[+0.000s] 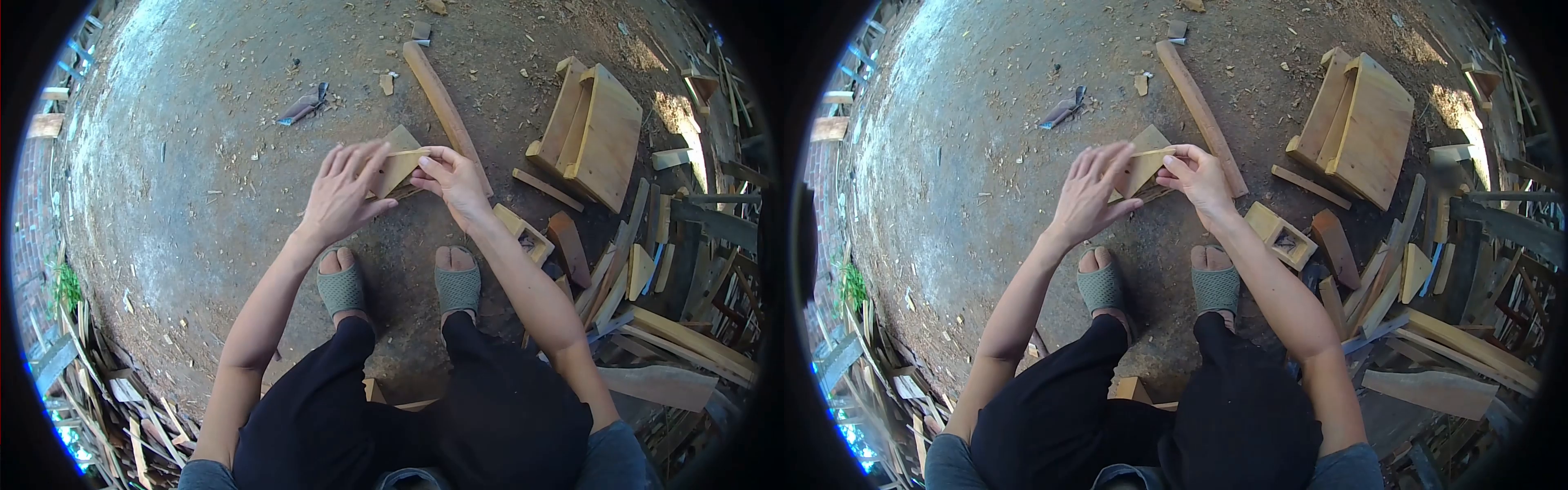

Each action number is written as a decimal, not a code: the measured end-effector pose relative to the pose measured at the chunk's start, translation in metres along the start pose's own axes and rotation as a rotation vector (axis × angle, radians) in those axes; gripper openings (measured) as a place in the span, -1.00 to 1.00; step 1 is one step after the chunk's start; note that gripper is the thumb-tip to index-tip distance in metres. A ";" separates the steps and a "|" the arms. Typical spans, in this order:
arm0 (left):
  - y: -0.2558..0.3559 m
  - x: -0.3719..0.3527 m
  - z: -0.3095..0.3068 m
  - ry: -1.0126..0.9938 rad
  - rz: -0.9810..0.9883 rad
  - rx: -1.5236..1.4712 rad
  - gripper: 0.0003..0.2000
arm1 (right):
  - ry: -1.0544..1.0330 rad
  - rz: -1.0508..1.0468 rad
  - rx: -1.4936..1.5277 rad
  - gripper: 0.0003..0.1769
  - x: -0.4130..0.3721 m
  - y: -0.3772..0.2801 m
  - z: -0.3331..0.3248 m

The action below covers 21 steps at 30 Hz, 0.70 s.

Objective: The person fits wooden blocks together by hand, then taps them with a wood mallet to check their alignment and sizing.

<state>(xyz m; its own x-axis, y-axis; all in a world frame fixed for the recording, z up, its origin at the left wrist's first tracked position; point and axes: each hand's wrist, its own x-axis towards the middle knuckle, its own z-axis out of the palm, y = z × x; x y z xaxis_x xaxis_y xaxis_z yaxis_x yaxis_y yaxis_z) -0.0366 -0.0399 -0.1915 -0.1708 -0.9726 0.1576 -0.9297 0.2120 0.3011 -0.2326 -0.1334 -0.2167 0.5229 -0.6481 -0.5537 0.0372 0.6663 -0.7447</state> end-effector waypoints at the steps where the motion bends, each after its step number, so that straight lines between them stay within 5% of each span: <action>1: 0.000 -0.002 0.003 0.000 0.002 -0.001 -0.18 | 0.002 0.000 0.000 -0.71 0.002 0.000 -0.002; 3: 0.001 -0.005 0.011 -0.055 -0.170 -0.158 -0.17 | 0.092 -0.281 -0.530 -0.62 0.003 -0.003 -0.009; 4: 0.005 -0.006 0.013 -0.055 -0.169 -0.161 -0.17 | 0.093 -0.279 -0.532 -0.62 0.001 -0.004 -0.013; 6: 0.015 -0.005 0.014 -0.088 -0.417 -0.185 -0.13 | 0.466 -0.730 -1.259 -0.50 -0.004 -0.007 -0.021; 11: 0.014 -0.010 0.022 0.014 -0.420 -0.183 -0.11 | 0.371 -0.616 -1.651 -0.22 0.003 0.012 -0.058; 16: 0.002 -0.037 0.029 0.249 -0.414 -0.391 -0.23 | 0.364 -0.458 -1.585 -0.43 0.016 0.000 -0.065; 18: -0.009 -0.046 0.031 0.108 -0.800 -0.919 -0.41 | 0.359 -0.383 -1.294 -0.53 0.018 -0.006 -0.073; 21: -0.004 -0.036 0.030 0.187 -0.915 -1.226 -0.60 | 0.270 -0.278 -1.018 -0.58 0.012 0.008 -0.092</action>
<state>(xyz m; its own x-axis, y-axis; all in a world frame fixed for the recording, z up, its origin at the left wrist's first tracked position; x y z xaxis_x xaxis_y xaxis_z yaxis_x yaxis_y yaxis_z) -0.0372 -0.0089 -0.2268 0.4188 -0.8038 -0.4225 0.1564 -0.3945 0.9055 -0.3037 -0.1699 -0.2635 0.3960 -0.8714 -0.2896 -0.6625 -0.0528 -0.7472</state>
